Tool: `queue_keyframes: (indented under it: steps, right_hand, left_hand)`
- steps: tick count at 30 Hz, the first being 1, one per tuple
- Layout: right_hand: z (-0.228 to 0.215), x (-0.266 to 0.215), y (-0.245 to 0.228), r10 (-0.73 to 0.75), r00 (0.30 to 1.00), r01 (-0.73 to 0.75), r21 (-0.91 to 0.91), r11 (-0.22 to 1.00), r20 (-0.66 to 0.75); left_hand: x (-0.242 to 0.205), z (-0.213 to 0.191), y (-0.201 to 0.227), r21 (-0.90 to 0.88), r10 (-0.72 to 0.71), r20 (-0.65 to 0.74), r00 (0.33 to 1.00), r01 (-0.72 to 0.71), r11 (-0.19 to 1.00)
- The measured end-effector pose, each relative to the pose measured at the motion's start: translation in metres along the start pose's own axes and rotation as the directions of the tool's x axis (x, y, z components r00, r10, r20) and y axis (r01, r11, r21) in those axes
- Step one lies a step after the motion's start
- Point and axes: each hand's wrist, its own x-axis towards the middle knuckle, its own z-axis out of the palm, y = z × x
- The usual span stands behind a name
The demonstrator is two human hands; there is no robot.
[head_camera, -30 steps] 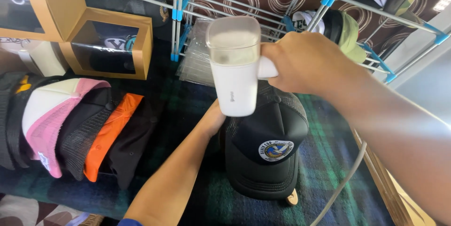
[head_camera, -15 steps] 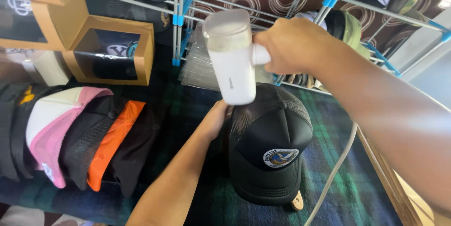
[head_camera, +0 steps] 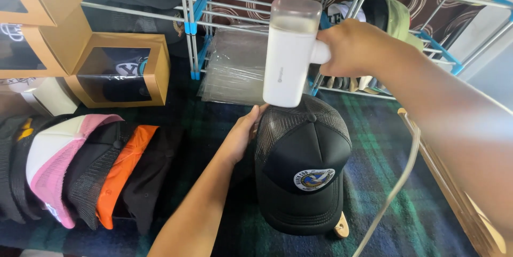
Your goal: The person is shaping and cleaning baseball caps by placing them on a wooden form, applying heat with a hair dryer, and brushing the fabric.
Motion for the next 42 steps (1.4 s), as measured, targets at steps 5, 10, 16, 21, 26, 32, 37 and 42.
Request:
queue_keyframes:
  steps: [5, 10, 16, 21, 26, 32, 37, 42]
  right_hand:
    - [-0.023, -0.013, 0.000, 0.104, 0.981, -0.118, 0.075, 0.990, 0.167]
    - [-0.017, -0.014, 0.007, 0.159, 0.978, -0.173, 0.095, 0.980, 0.138]
    - [0.000, -0.004, 0.025, 0.187, 0.977, -0.196, 0.089, 0.977, 0.102]
    - [0.001, -0.016, 0.035, 0.213, 0.933, -0.295, 0.281, 0.913, 0.290]
    - [0.014, -0.031, 0.045, 0.229, 0.959, -0.271, 0.305, 0.913, 0.166]
    - [0.045, -0.028, 0.067, 0.241, 0.970, -0.241, 0.127, 0.962, 0.016]
    - [0.099, -0.009, 0.120, 0.323, 0.945, -0.326, 0.157, 0.932, 0.043]
    - [0.110, -0.014, 0.141, 0.339, 0.937, -0.348, 0.154, 0.925, 0.081]
  left_hand:
    - [-0.007, 0.005, 0.010, 0.032, 0.011, 0.010, 1.000, -0.012, 0.999]
    - [-0.007, 0.005, 0.008, 0.044, 0.031, 0.021, 0.999, -0.031, 0.999]
    - [-0.008, 0.006, 0.011, 0.093, 0.001, -0.016, 1.000, 0.001, 0.996]
    - [-0.001, 0.004, 0.000, -0.010, 0.072, 0.021, 0.997, -0.072, 0.997]
    - [0.000, 0.004, -0.001, -0.001, 0.066, 0.013, 0.998, -0.066, 0.998]
    - [-0.002, -0.002, -0.001, 0.067, 0.044, -0.018, 0.999, -0.043, 0.997]
    - [-0.006, -0.001, 0.001, 0.115, 0.060, 0.006, 0.998, -0.061, 0.992]
    - [-0.003, 0.000, -0.001, 0.121, 0.047, -0.011, 0.999, -0.045, 0.992]
